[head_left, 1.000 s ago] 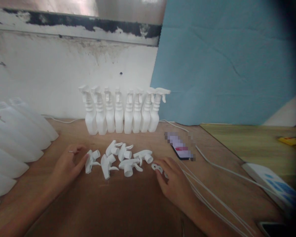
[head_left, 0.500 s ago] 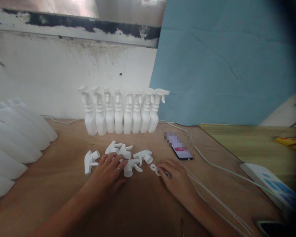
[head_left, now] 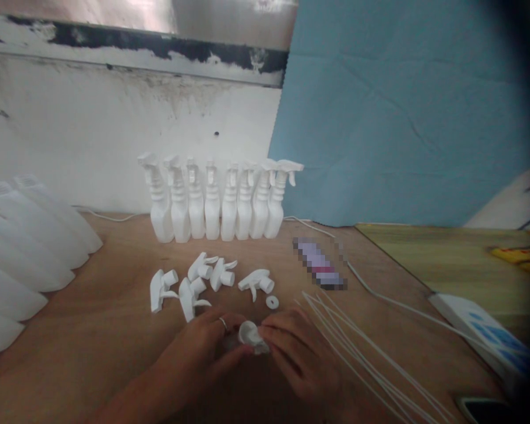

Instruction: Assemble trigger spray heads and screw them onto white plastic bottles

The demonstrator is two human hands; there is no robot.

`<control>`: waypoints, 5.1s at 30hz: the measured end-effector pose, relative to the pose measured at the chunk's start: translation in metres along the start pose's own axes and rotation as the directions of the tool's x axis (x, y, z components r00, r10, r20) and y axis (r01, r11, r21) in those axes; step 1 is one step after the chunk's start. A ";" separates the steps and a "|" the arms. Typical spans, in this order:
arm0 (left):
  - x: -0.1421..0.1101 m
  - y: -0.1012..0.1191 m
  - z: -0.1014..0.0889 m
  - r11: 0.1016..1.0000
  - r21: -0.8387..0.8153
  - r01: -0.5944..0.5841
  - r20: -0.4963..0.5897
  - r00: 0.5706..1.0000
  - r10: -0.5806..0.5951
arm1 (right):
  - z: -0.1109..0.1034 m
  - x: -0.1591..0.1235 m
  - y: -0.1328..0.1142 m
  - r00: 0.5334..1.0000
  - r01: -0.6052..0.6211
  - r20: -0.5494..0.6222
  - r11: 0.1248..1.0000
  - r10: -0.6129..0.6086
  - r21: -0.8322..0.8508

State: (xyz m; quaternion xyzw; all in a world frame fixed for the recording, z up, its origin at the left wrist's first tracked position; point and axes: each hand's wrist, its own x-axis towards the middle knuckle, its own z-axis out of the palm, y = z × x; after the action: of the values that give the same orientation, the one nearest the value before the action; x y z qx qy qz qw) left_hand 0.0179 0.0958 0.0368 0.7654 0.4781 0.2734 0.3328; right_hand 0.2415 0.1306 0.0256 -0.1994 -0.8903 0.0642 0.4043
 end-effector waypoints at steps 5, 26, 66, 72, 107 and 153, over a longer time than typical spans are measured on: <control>0.001 0.005 0.002 0.987 -0.155 0.051 0.020 0.999 -0.048 | -0.001 -0.002 -0.003 0.987 -0.004 0.158 0.995 -0.013 0.104; -0.015 -0.009 0.009 0.942 0.165 -0.292 -0.046 0.952 0.303 | 0.015 -0.014 -0.006 0.991 -0.013 0.136 1.000 0.011 0.015; -0.015 -0.046 0.029 0.978 0.207 -0.004 -0.231 0.971 0.053 | -0.041 -0.002 0.051 0.814 -0.412 0.173 0.760 0.555 -0.503; -0.011 -0.040 0.023 0.983 0.182 -0.029 -0.178 0.982 0.062 | -0.058 -0.014 0.073 0.509 -0.619 0.247 0.550 0.825 -0.560; -0.020 -0.026 0.008 0.988 -0.103 -0.112 0.016 0.993 0.114 | 0.037 -0.010 -0.008 0.677 -0.487 0.195 0.233 0.709 0.842; -0.022 -0.025 0.013 0.995 -0.048 -0.088 0.094 0.991 0.092 | 0.039 -0.010 -0.016 0.753 -0.562 0.247 0.401 0.610 0.723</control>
State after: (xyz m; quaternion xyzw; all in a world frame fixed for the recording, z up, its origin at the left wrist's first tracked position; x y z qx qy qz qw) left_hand 0.0053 0.0806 0.0072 0.7910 0.4206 0.2615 0.3592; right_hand 0.2133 0.1135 -0.0029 -0.3107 -0.6364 0.5638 0.4250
